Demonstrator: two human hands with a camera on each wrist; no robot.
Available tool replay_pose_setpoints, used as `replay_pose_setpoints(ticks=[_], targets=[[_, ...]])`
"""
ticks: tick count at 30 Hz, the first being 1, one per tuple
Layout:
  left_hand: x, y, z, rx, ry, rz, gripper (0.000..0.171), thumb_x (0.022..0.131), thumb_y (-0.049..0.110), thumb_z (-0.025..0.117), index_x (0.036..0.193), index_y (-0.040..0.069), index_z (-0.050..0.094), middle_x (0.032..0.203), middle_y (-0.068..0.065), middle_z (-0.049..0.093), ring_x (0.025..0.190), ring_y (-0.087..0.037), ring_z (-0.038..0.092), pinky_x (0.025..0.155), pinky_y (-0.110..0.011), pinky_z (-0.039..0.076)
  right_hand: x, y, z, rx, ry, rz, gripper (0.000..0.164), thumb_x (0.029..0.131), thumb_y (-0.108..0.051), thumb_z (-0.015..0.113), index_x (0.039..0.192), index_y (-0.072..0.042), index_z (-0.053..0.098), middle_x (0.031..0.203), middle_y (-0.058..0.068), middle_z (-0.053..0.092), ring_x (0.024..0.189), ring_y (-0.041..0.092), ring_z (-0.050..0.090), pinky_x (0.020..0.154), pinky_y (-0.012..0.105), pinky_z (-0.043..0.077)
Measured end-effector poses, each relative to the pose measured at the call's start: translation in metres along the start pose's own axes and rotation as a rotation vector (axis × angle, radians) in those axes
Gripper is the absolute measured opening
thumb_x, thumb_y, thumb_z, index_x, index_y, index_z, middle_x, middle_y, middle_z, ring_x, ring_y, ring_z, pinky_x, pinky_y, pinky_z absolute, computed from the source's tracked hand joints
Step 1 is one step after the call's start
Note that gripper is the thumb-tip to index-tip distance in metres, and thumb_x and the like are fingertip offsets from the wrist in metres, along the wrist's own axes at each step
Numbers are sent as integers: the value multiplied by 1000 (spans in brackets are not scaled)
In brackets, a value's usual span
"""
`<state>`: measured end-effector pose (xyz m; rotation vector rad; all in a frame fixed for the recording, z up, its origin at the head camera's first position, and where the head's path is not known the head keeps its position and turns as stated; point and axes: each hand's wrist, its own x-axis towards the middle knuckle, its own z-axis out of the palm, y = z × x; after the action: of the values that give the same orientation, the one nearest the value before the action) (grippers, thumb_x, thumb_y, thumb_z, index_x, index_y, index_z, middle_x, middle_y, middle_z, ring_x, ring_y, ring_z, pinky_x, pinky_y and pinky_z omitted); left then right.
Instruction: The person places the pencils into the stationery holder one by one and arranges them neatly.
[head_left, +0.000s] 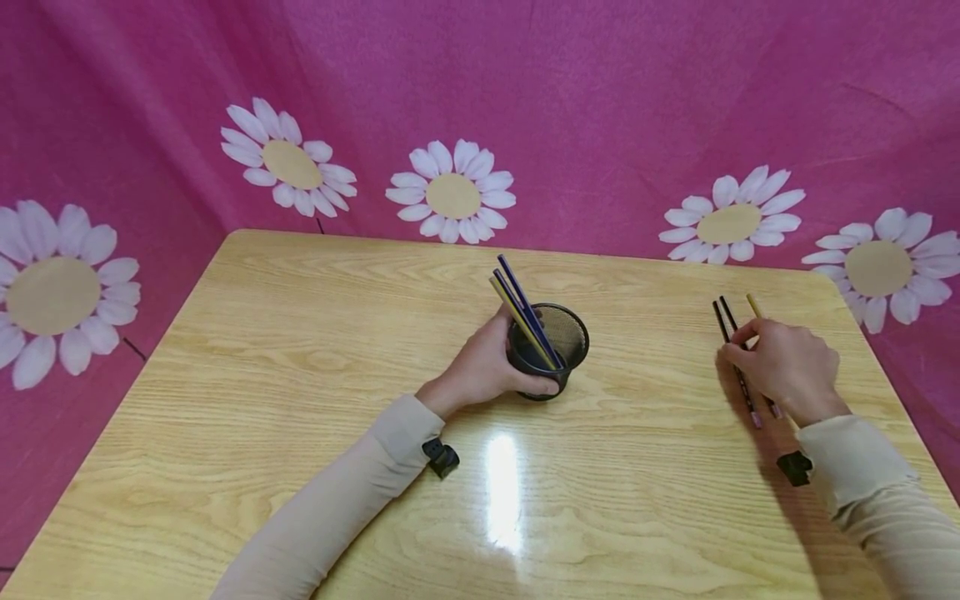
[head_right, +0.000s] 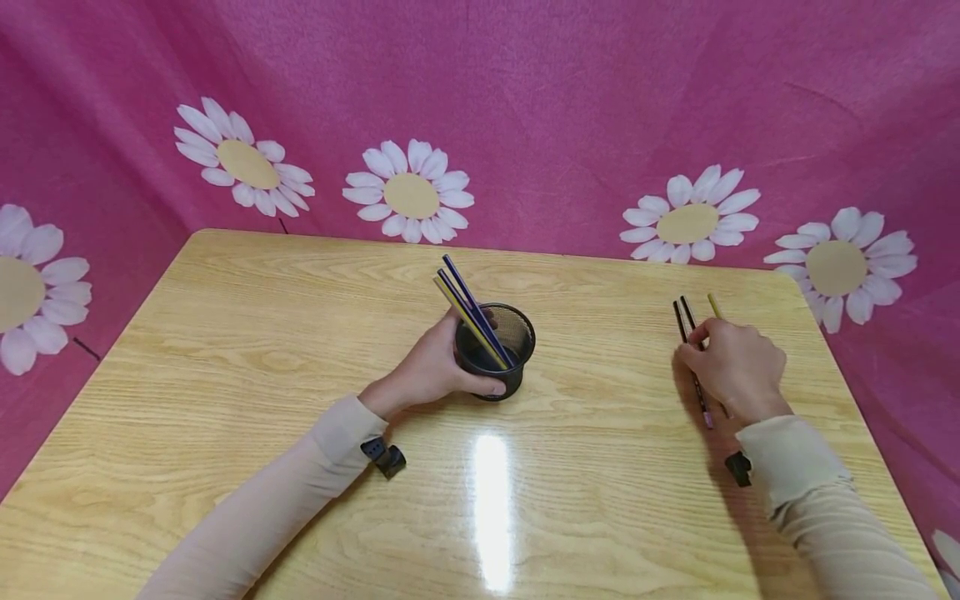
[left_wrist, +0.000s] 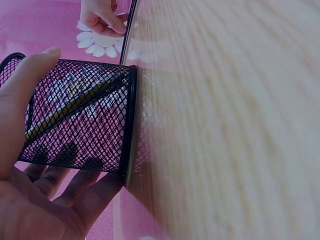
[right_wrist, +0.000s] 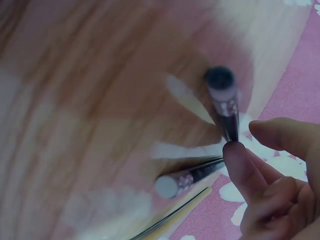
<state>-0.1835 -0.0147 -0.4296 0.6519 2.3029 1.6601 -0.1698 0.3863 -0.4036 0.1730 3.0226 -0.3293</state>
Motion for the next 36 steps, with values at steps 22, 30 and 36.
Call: replay_pose_setpoints(ticks=[22,30,36], targets=[[0,-1,1,-3,6,0,102,66,17,100,148,16,39,148,-9,55,121,-19,62,110,-34,45,-1,0,4,-5,0,-1,26,92,-31,68,102,-7,72,78,11,69,68,33,60,52,44,40],[1,-2,1,7,6,0,103,66,19,100,149,16,39,148,-9,55,123,-19,62,110,-34,45,-3,-12,2,19,26,-30,32,94,-37,68,106,-8,71,70,4,64,67,28,58,49,37,38],[1,-2,1,12,7,5,104,65,19,100,149,16,39,149,-10,55,123,-19,61,110,-34,45,-8,-35,0,74,106,-101,28,96,-37,69,105,-10,73,73,1,69,66,26,59,53,37,38]])
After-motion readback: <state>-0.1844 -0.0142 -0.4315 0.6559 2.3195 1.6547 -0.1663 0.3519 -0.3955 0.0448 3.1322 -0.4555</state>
